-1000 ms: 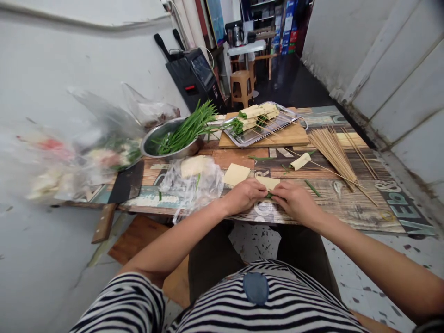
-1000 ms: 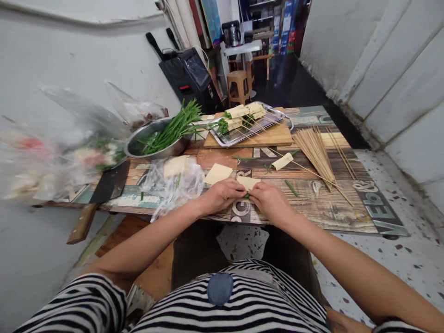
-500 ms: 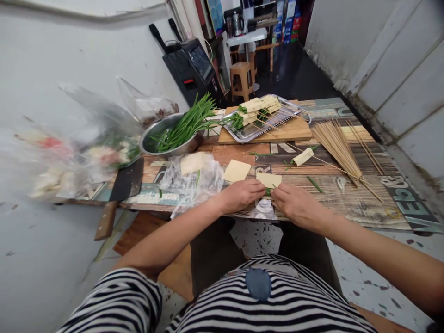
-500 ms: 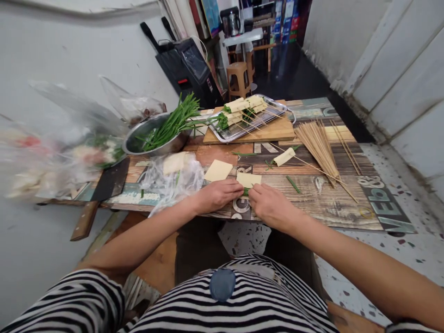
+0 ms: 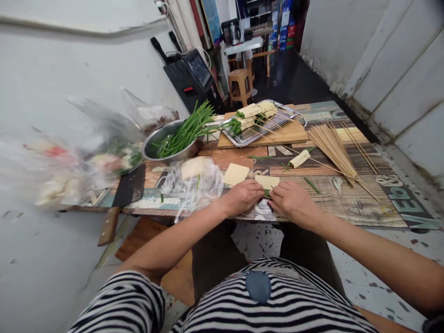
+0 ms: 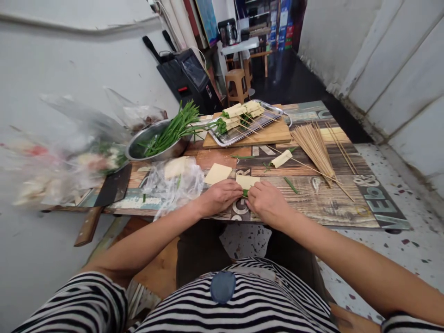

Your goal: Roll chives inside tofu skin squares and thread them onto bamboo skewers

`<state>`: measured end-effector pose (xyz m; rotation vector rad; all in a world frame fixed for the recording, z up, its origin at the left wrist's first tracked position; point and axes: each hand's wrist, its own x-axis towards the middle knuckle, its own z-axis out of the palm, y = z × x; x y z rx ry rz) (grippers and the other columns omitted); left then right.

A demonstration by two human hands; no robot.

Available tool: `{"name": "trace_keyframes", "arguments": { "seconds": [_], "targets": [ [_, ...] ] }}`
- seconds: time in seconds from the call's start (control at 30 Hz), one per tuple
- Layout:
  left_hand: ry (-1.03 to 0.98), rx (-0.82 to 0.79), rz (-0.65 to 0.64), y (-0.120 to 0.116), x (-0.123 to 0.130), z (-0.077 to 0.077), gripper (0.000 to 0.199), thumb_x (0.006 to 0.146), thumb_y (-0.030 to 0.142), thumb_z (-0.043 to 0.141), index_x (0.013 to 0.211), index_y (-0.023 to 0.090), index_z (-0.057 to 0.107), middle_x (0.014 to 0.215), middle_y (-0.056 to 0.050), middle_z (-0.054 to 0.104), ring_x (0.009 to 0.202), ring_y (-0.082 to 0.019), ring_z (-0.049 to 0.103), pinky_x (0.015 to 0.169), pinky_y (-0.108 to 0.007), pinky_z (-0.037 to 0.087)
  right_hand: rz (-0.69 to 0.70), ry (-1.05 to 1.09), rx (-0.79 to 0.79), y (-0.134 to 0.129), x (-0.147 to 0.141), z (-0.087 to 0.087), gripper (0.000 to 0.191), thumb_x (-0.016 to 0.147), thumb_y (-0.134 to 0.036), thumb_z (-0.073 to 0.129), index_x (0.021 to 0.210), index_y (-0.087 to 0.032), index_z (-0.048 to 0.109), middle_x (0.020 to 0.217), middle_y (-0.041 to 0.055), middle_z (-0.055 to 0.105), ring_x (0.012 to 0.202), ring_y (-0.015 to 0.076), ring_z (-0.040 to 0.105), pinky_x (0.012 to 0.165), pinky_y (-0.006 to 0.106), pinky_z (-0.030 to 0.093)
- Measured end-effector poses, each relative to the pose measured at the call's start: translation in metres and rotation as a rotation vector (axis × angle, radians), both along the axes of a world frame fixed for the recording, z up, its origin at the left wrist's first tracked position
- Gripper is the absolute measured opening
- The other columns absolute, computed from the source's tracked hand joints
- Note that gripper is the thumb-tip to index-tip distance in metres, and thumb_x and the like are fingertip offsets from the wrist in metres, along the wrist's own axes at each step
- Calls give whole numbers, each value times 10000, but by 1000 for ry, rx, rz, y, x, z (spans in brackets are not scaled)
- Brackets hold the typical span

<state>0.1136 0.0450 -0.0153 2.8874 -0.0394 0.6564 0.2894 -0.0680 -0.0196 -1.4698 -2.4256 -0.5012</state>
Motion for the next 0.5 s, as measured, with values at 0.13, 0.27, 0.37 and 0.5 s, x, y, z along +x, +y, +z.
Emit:
{"name": "trace_keyframes", "arguments": {
  "seconds": [0.13,0.27,0.37,0.5],
  "targets": [
    [-56,-179,64,-7,-1,-2,224,926,191,481,835,140,680,842,-72,714,777,-140,629,800,-308,502,22,285,-163,4,8,2,281,928,-259,473,757,-147,665,741,67,607,737,166,503,671,297,354],
    [-100,-304,156,-8,-4,-8,173,899,248,558,846,161,697,814,-45,728,758,-138,639,780,-289,502,57,586,-378,15,19,6,191,877,-238,554,783,-162,702,782,50,644,727,140,553,679,259,402],
    [-99,-212,180,-5,-7,-9,217,924,284,516,1009,164,676,816,-57,720,770,-148,633,742,-284,503,52,607,-460,21,22,11,177,846,-219,571,740,-170,705,766,40,654,724,144,565,685,263,410],
    [-3,62,43,-5,-9,-6,259,962,216,411,1069,153,638,915,-82,705,796,-148,605,749,-294,491,51,590,-518,25,21,18,182,822,-212,578,695,-174,703,742,33,659,692,139,573,665,254,417]
  ]
}}
